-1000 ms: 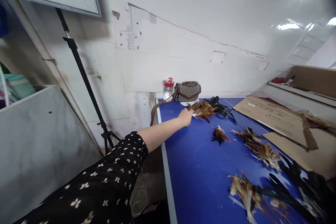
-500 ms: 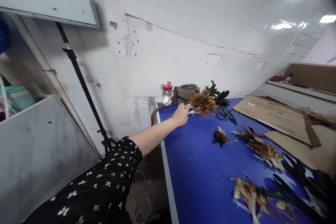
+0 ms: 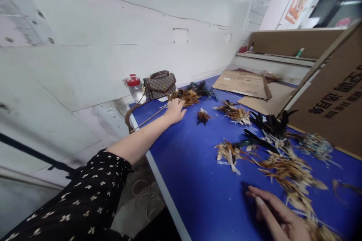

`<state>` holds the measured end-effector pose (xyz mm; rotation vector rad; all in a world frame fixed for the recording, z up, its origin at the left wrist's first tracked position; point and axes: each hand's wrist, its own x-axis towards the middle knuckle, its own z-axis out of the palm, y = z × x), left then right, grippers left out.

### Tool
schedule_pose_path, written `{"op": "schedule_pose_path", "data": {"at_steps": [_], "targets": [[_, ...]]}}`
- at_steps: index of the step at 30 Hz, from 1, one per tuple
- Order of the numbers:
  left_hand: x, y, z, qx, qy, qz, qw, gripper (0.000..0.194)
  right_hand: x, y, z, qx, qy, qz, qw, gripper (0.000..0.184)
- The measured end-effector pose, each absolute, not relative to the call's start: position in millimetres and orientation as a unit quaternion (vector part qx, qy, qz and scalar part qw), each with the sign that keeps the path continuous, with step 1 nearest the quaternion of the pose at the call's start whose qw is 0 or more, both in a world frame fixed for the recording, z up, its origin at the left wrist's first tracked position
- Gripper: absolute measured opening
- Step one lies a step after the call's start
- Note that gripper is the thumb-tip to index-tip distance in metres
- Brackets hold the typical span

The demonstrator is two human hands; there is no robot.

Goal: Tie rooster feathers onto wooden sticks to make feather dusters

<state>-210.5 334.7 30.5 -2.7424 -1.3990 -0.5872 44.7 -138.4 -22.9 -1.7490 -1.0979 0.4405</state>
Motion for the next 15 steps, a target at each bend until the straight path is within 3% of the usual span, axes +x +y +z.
{"op": "schedule_pose_path", "data": {"at_steps": [7,15], "targets": [[-134,290,26,-0.919,-0.363,-0.139,-0.064,0.068,26,-132,-9,-0.696,-0.478,0.171,0.508,0.048],[-69,220,43,-0.963,-0.203,-0.131,-0.118,0.06,24,-132,-12,-0.657,-0.506,0.176,0.53,0.037]]}}
